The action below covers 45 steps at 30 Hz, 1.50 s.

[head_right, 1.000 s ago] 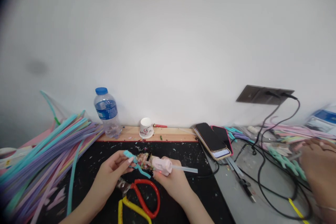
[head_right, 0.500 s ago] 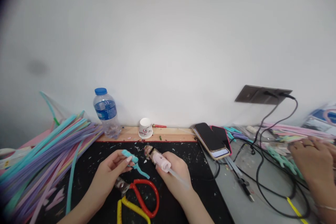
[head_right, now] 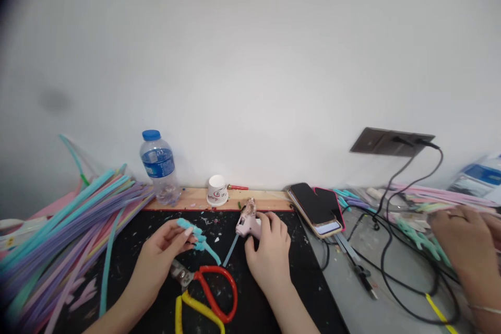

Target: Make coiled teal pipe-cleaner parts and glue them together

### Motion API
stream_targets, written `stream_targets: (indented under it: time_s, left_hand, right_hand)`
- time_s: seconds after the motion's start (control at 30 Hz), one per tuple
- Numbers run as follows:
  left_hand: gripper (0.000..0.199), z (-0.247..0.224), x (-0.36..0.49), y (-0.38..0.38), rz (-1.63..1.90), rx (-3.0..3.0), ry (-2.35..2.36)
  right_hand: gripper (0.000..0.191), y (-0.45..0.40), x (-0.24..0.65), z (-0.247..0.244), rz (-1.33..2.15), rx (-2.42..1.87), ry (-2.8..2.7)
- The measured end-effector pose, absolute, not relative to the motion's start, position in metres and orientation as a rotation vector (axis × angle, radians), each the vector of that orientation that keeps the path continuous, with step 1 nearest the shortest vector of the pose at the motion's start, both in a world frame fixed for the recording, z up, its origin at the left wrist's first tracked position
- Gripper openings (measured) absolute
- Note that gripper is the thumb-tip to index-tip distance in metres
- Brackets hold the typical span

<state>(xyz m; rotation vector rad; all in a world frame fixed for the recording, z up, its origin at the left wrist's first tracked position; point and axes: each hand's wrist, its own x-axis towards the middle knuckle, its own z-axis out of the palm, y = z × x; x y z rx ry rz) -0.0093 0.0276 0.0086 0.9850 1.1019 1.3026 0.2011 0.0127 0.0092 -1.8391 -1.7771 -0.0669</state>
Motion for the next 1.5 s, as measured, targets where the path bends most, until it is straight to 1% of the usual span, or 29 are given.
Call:
stream_targets:
  time_s: [0.1, 0.23, 0.37, 0.53, 0.63, 0.73, 0.87, 1.0, 1.07, 1.27, 1.37, 1.5]
  left_hand:
    - [0.017, 0.009, -0.008, 0.028, 1.290, 0.995, 1.099]
    - [0.016, 0.011, -0.006, 0.026, 1.233, 1.020, 1.090]
    - [0.014, 0.011, -0.005, 0.025, 1.197, 1.020, 1.033]
    - [0.014, 0.010, -0.005, 0.022, 1.183, 1.011, 0.968]
    - [0.013, 0.011, -0.005, 0.022, 1.214, 0.981, 0.937]
    - [0.013, 0.011, -0.007, 0.023, 1.313, 0.881, 0.925]
    - [0.012, 0.013, -0.012, 0.028, 1.433, 0.679, 0.897]
    - [0.014, 0.014, -0.014, 0.031, 1.387, 0.539, 0.837]
    - [0.016, 0.014, -0.014, 0.031, 1.334, 0.506, 0.805]
    - [0.014, 0.012, -0.013, 0.028, 1.195, 0.577, 0.773]
    - [0.009, 0.013, -0.011, 0.027, 1.179, 0.614, 0.761]
    - [0.004, 0.015, -0.010, 0.026, 1.197, 0.634, 0.663]
  right_hand:
    - [0.033, 0.007, 0.190, 0.015, 0.053, -1.496, -1.943]
    - [0.030, -0.002, 0.170, 0.014, 0.231, -1.360, -2.100]
    - [0.032, -0.001, 0.160, 0.006, 0.272, -1.360, -2.128]
    - [0.023, 0.005, 0.158, -0.002, 0.320, -1.383, -2.038]
    - [0.023, 0.005, 0.157, -0.002, 0.362, -1.356, -1.972]
    - [0.022, 0.005, 0.160, 0.000, 0.376, -1.331, -1.883]
    - [0.014, 0.006, 0.173, 0.002, 0.335, -1.390, -1.733]
    - [0.008, 0.011, 0.186, 0.001, 0.321, -1.473, -1.596]
    - [0.006, 0.013, 0.191, -0.001, 0.380, -1.482, -1.476]
    - [0.014, 0.017, 0.193, -0.006, 0.714, -1.334, -1.181]
    - [0.019, 0.016, 0.191, -0.005, 0.853, -1.270, -1.145]
    - [0.023, 0.016, 0.187, -0.003, 0.937, -1.240, -1.163]
